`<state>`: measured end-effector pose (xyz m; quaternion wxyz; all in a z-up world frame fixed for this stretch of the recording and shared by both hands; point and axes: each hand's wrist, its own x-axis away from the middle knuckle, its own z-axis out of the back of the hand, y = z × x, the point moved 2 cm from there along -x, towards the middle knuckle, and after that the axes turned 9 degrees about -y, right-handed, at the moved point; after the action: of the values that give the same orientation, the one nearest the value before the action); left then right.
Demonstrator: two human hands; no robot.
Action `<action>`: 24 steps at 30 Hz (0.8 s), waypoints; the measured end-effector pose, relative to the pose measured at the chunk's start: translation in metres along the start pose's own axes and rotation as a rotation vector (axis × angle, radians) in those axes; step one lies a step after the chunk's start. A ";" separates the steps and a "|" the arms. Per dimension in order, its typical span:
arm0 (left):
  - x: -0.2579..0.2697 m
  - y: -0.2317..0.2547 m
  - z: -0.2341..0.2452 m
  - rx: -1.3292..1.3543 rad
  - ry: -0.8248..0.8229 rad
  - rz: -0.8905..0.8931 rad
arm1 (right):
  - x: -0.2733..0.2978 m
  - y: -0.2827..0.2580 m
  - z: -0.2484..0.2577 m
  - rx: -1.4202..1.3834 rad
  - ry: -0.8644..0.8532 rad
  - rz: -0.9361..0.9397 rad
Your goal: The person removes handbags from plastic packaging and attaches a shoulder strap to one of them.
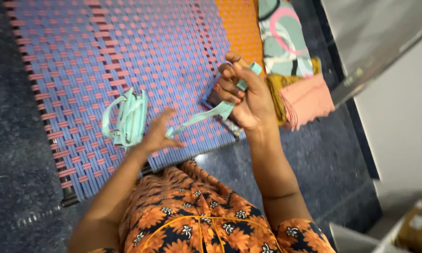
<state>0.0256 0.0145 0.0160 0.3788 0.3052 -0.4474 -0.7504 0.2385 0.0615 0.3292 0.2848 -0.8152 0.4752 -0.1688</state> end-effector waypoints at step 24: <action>0.147 -0.028 -0.078 0.213 0.766 1.008 | -0.192 -0.161 0.346 0.636 0.287 0.336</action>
<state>0.0022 -0.1354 -0.0588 0.7856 0.3401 -0.4411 -0.2694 0.4423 0.3956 0.1591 0.4777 -0.5651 0.5612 -0.3708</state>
